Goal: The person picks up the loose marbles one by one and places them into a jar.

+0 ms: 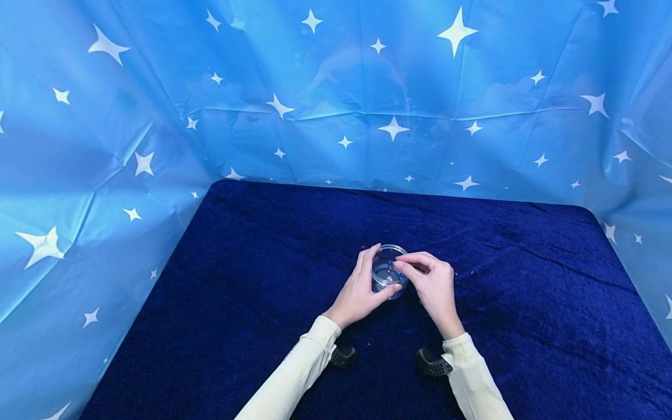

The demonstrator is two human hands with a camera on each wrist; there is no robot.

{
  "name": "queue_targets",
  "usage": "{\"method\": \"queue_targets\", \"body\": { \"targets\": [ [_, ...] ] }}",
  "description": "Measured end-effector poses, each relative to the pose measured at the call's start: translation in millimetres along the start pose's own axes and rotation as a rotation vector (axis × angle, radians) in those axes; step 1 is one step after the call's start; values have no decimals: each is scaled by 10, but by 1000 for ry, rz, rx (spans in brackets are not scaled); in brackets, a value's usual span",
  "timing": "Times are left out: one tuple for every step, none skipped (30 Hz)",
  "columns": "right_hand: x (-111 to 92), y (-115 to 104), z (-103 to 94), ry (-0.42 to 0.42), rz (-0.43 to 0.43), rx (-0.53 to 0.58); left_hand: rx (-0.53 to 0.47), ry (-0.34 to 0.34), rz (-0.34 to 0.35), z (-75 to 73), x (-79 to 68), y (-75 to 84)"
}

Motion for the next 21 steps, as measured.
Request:
{"method": "queue_targets", "body": {
  "targets": [
    [-10, -52, -2, 1, -1, -3, 1, 0, 0, 2, -1, -2],
    [-19, -105, -4, 2, -3, -7, 1, 0, 1, 3, -1, -4],
    [-29, -164, -8, 2, -3, -12, 2, -1, 1, 4, -1, -4],
    [-40, -220, -11, 2, -4, -13, 3, -2, 1, 5, -1, -6],
    [-49, -274, -16, 0, -7, -15, 4, -2, 1, 6, -1, -7],
    [-55, -312, -21, -2, -10, -16, 4, -1, 2, 6, 0, -7],
    [-58, -330, -24, -2, -10, -16, 2, -1, 1, 6, 0, -7],
    [-58, -336, -24, -3, -8, -17, 0, -2, 0, 4, 0, -6],
    [-58, -342, -27, -3, -7, -20, -2, -2, -1, 4, -1, -7],
    [-58, -342, -27, -4, -7, -22, -4, -3, -3, 4, -2, -7],
    [-58, -345, -29, -4, -7, -24, -7, -2, -2, 3, -1, -5],
    [-58, -345, -29, -4, -7, -25, -9, -1, -1, 1, -2, -3],
    [-58, -346, -30, -4, -6, -24, -11, -1, 1, 1, -1, -2],
    [-58, -347, -30, -4, -6, -24, -12, 0, 4, 1, -1, 0],
    [-59, -348, -29, -4, -5, -25, -14, 2, 7, 1, 0, 1],
    [-59, -343, -27, -5, -3, -23, -14, 3, 10, 0, -1, 4],
    [-59, -334, -24, -6, -1, -23, -14, 5, 13, -1, -1, 6],
    [-59, -327, -23, -6, 1, -21, -15, 6, 14, -2, -2, 7],
    [-55, -299, -20, -6, 3, -22, -15, 6, 15, -3, -2, 9],
    [-50, -263, -16, -5, 6, -21, -16, 6, 16, -3, -3, 11],
    [-43, -216, -11, -4, 10, -20, -17, 6, 15, -3, -5, 12]
  ]
}}
Point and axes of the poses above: each hand's wrist, its own x-axis towards the middle knuckle, its own z-axis out of the palm, y = z × x, the point moved 7 cm from there along x, towards the middle knuckle, and after that the axes turned 13 degrees about y, right-handed, at the moved point
